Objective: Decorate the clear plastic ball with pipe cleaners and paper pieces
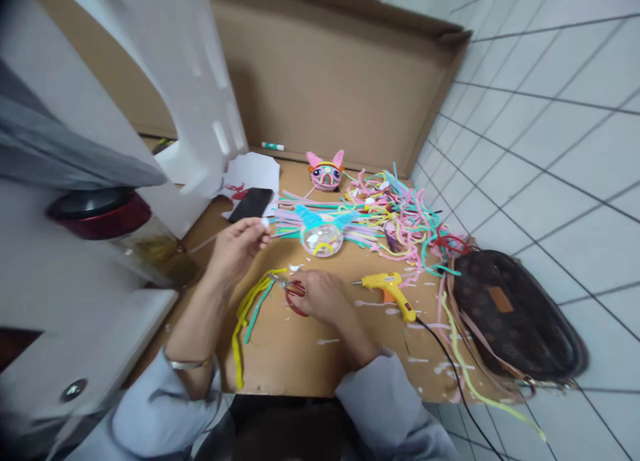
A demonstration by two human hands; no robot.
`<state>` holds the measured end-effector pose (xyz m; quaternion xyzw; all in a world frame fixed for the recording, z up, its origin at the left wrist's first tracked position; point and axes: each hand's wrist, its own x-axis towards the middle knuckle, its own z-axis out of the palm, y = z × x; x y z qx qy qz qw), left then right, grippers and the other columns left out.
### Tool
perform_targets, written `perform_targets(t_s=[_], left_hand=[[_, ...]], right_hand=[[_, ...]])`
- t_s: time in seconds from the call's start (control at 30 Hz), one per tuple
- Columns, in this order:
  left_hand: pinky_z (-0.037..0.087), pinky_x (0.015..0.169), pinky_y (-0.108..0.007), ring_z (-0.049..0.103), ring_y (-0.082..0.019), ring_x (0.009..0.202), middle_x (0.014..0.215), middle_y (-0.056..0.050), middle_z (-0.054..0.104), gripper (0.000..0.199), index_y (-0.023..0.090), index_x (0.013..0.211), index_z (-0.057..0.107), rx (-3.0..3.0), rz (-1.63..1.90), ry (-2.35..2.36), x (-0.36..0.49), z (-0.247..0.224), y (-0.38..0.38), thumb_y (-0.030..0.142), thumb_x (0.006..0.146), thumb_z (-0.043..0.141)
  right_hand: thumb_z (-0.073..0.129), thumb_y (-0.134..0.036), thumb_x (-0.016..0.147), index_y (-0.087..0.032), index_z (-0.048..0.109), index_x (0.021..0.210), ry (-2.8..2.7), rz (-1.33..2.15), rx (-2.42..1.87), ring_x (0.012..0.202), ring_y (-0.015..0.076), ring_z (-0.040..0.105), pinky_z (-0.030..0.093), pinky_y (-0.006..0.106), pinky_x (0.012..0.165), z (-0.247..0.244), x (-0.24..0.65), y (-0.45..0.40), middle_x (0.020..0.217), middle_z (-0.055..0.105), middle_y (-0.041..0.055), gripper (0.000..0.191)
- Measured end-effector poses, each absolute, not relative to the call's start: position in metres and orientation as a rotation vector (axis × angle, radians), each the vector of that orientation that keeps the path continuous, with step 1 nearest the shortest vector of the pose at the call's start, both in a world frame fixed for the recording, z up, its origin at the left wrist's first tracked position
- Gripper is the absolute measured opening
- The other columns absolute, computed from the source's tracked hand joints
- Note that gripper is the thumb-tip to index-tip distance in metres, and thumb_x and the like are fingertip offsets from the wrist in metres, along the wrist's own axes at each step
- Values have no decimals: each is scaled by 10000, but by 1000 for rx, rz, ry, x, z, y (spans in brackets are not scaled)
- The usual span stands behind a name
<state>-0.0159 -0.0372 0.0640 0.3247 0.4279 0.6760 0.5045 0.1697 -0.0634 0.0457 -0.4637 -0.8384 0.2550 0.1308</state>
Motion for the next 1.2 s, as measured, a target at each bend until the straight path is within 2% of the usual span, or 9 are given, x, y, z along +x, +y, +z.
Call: perform_targets(t_s=[0.23, 0.5, 0.63, 0.7, 0.83, 0.93, 1.1, 1.2], left_hand=[[441, 576, -219, 550, -87, 587, 645, 2, 645, 331, 128, 799, 710, 941, 1537, 935, -2, 51, -31, 337, 576, 838], [403, 569, -204, 488, -67, 559, 645, 4, 658, 181, 142, 749, 746, 925, 1502, 932, -2, 53, -33, 233, 593, 762], [390, 553, -200, 475, -59, 542, 637, 8, 653, 182, 138, 747, 741, 949, 1468, 939, -1, 53, -33, 226, 589, 764], [391, 544, -200, 485, -61, 531, 618, 16, 642, 249, 136, 789, 731, 968, 1412, 924, 0, 53, -35, 236, 570, 795], [404, 526, -199, 506, -61, 502, 607, 28, 634, 416, 133, 835, 672, 963, 1341, 906, 1, 54, -38, 271, 498, 873], [424, 524, -197, 529, -66, 512, 615, 27, 635, 461, 132, 797, 640, 971, 1325, 917, 1, 54, -40, 305, 460, 903], [459, 547, -211, 585, -98, 553, 603, 7, 652, 422, 134, 775, 638, 1007, 1303, 924, 1, 57, -43, 329, 494, 886], [460, 540, -220, 588, -104, 540, 614, -2, 663, 403, 135, 773, 641, 1020, 1272, 948, 2, 58, -44, 327, 506, 875]], right_hand=[[617, -163, 771, -236, 739, 1066, -2541, 744, -1223, 945, 241, 667, 466, 318, 805, 39, 173, -57, 1074, 736, 76, 328], [588, -88, 749, -244, 766, 982, -2645, 840, -1207, 803, 200, 640, 434, 283, 717, 56, 179, -59, 897, 731, 41, 333], [537, -23, 727, -202, 741, 757, -2788, 793, -1117, 736, 163, 590, 401, 249, 671, 57, 176, -61, 789, 662, 38, 273], [543, -12, 711, -198, 735, 735, -2816, 774, -1127, 756, 166, 590, 404, 248, 679, 56, 174, -62, 795, 663, 42, 268], [656, -79, 682, -204, 759, 856, -2788, 732, -1229, 829, 193, 606, 420, 258, 714, 51, 170, -63, 885, 700, 54, 237], [717, -134, 659, -205, 750, 865, -2748, 877, -1236, 775, 174, 598, 410, 247, 671, 48, 173, -60, 851, 704, 30, 220], [672, -188, 725, -188, 722, 852, -2384, 1252, -1106, 622, 128, 564, 405, 232, 600, 45, 180, -57, 706, 677, -10, 137], [630, -329, 784, -179, 680, 800, -1950, 1133, -1110, 610, 124, 535, 411, 240, 589, 47, 180, -55, 687, 646, -3, 159]])
